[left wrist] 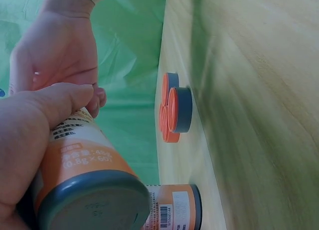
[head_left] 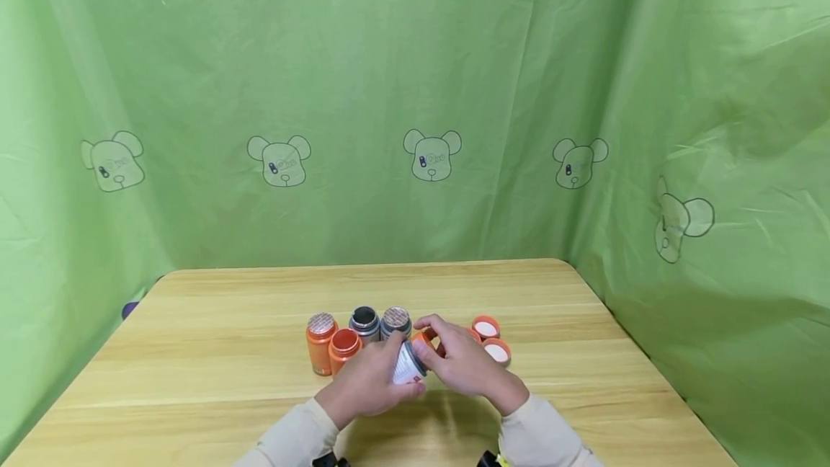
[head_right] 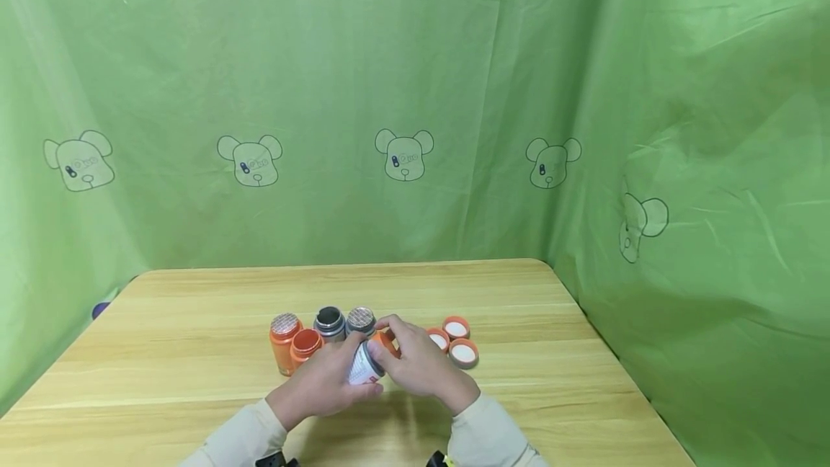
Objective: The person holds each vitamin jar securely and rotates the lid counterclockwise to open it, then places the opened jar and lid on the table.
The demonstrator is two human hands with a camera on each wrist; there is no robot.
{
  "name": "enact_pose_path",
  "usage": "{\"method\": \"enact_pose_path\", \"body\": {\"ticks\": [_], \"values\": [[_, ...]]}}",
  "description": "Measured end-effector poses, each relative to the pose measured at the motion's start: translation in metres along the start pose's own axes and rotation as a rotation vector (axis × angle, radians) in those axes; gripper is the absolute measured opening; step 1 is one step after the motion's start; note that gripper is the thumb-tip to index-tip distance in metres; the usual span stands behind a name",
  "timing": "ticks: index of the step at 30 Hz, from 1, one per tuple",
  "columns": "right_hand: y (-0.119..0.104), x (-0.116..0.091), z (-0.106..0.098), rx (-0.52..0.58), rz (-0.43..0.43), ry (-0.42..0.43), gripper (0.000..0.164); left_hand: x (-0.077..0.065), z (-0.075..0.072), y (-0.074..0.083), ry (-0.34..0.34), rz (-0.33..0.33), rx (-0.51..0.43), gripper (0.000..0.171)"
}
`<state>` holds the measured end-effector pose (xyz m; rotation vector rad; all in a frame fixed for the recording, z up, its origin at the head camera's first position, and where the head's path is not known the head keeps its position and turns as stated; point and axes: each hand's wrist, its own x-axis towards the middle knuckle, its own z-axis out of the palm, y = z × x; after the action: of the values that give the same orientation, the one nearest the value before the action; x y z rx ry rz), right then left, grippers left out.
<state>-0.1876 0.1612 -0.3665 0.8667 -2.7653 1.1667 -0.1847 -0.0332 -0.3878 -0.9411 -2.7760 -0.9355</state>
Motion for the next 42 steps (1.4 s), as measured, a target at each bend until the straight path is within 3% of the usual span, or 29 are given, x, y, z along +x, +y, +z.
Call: {"method": "enact_pose_path", "body": {"ticks": [12,23,34,42], "values": [[0.0000,-0.0012,-0.0023,0.002,-0.038,-0.016,0.040,-0.0004,-0.0011,0.0013,-0.014,-0.013,-0.004,0.064],[0.0011,-0.0005,0.0000,0.030,0.020,-0.022,0.042,0.0005,-0.0005,0.0001,-0.009,-0.002,-0.004,0.060],[0.0033,0.0002,-0.0030,-0.006,-0.063,-0.009,0.040,0.0017,-0.0016,0.0006,-0.015,-0.012,-0.008,0.062],[0.0029,-0.0010,-0.0007,0.039,-0.033,-0.001,0.039,0.0008,-0.0009,0.0016,-0.008,-0.005,-0.004,0.059]]}}
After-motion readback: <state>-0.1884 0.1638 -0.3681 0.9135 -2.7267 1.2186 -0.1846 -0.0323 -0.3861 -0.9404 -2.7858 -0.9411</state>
